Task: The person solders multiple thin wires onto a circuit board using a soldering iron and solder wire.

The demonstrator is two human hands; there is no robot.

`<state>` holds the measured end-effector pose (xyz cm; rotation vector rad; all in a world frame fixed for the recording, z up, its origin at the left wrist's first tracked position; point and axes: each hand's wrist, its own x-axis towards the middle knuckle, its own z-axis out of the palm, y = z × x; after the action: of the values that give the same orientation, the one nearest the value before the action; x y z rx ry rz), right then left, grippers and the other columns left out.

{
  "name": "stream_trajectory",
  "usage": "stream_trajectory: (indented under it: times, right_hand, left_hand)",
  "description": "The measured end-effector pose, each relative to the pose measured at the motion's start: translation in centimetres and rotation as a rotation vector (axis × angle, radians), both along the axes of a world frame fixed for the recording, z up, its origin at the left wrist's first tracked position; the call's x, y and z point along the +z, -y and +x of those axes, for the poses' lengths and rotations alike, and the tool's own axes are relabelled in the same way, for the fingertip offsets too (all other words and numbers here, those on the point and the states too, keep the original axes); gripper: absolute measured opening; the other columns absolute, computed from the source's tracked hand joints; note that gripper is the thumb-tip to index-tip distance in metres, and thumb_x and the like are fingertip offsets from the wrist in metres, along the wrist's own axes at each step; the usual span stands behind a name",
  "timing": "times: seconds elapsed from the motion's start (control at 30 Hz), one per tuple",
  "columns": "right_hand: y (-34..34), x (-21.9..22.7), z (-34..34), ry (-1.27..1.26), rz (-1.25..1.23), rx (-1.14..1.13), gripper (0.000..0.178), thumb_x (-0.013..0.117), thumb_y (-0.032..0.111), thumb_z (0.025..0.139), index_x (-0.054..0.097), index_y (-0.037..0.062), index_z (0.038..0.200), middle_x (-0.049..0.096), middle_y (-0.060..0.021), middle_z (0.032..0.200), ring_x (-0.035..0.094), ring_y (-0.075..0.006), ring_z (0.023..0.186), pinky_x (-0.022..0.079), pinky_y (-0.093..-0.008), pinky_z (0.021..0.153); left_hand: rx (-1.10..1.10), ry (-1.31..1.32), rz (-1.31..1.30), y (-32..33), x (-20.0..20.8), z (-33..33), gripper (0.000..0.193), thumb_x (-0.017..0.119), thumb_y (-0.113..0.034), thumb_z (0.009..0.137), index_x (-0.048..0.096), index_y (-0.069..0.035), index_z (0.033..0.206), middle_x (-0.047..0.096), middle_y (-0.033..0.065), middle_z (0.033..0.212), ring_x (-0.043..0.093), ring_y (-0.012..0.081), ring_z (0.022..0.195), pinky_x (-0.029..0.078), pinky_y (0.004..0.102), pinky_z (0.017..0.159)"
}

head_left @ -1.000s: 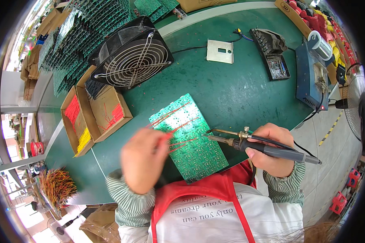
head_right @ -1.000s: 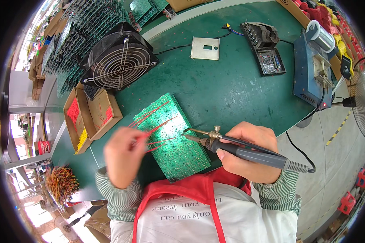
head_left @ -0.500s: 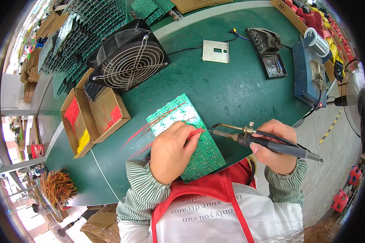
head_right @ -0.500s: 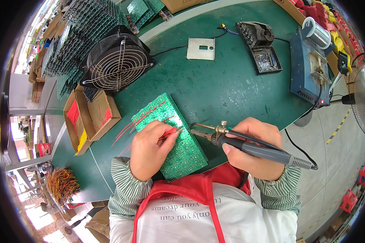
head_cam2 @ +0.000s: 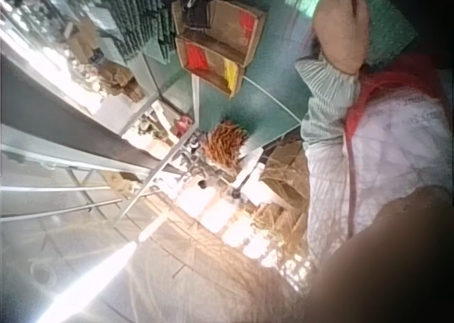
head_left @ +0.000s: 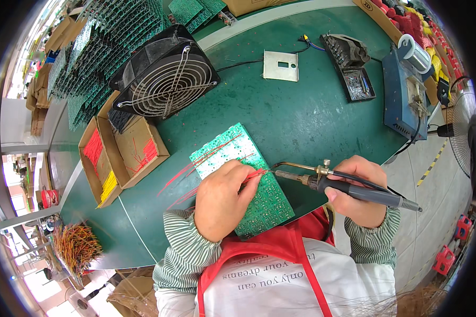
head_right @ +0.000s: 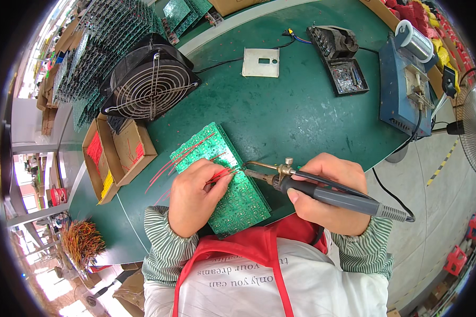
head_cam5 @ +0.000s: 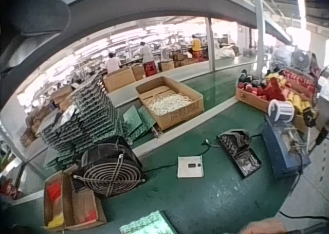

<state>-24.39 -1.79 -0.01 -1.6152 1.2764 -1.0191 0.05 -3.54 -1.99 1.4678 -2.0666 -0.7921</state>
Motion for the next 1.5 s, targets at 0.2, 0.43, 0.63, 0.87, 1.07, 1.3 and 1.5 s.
stream_trajectory:
  times: [0.2,0.43,0.63,0.87,1.07,1.3,1.5]
  right_hand:
    - [-0.5,0.2,-0.3,-0.007,-0.031,-0.011,0.019,0.071,0.01,0.066,0.06,0.0008,0.078,0.061,-0.0048,0.064,0.058,-0.01,0.053,0.044,-0.0225,0.051]
    - [-1.6,0.4,0.3,0.016,-0.037,0.048,0.019,0.073,0.008,0.067,0.06,0.0011,0.079,0.063,-0.0067,0.066,0.06,-0.0129,0.053,0.046,-0.0241,0.05]
    - [-2.0,0.3,2.9,0.083,-0.052,0.202,0.016,0.073,0.006,0.064,0.06,0.0023,0.073,0.061,-0.0058,0.062,0.057,-0.0146,0.048,0.043,-0.026,0.046]
    - [-2.4,0.2,4.1,0.112,0.018,0.225,0.016,0.072,0.007,0.065,0.06,0.0023,0.074,0.061,-0.006,0.064,0.057,-0.0131,0.049,0.042,-0.0263,0.046]
    - [-2.3,0.2,4.6,0.098,0.041,0.243,0.015,0.072,0.007,0.066,0.06,0.0021,0.074,0.06,-0.0055,0.063,0.056,-0.013,0.049,0.042,-0.0261,0.046]
    - [-2.0,-0.2,4.5,0.095,0.007,0.248,0.015,0.072,0.006,0.065,0.06,0.0021,0.074,0.06,-0.0055,0.062,0.056,-0.0132,0.048,0.041,-0.0258,0.045]
    - [-2.1,-0.2,4.0,0.108,-0.018,0.221,0.015,0.072,0.005,0.066,0.059,0.0011,0.074,0.06,-0.0053,0.061,0.056,-0.0124,0.047,0.041,-0.0252,0.044]
  left_hand:
    - [0.011,0.009,-0.023,-0.2,0.4,0.3,0.008,0.067,-0.007,0.078,0.064,-0.001,0.082,0.058,0.008,0.073,0.052,0.0175,0.055,0.042,0.0294,0.051]
    - [0.335,0.225,-0.183,-1.9,3.8,5.5,0.008,0.065,-0.006,0.079,0.065,-0.003,0.086,0.064,0.0125,0.079,0.062,0.0281,0.069,0.049,0.0349,0.061]
    - [0.104,0.073,0.123,-6.2,2.0,5.0,0.008,0.068,-0.009,0.077,0.064,-0.004,0.083,0.064,0.0106,0.077,0.061,0.0258,0.061,0.047,0.0343,0.057]
    - [0.164,-0.029,0.173,-6.4,0.8,4.9,0.012,0.07,-0.007,0.077,0.062,0.0,0.081,0.059,0.0077,0.07,0.049,0.0138,0.053,0.04,0.0254,0.049]
    - [0.141,-0.018,0.158,-6.4,0.8,5.1,0.012,0.07,-0.007,0.075,0.062,-0.001,0.08,0.058,0.0071,0.068,0.047,0.0135,0.052,0.038,0.0261,0.048]
    - [0.115,0.01,0.171,-6.0,1.0,5.1,0.01,0.069,-0.008,0.076,0.062,-0.002,0.08,0.06,0.0081,0.07,0.053,0.0183,0.055,0.042,0.0297,0.051]
    - [0.163,-0.007,0.137,-6.0,1.4,5.8,0.009,0.069,-0.006,0.076,0.063,-0.001,0.08,0.06,0.0081,0.071,0.053,0.0146,0.057,0.042,0.0268,0.052]
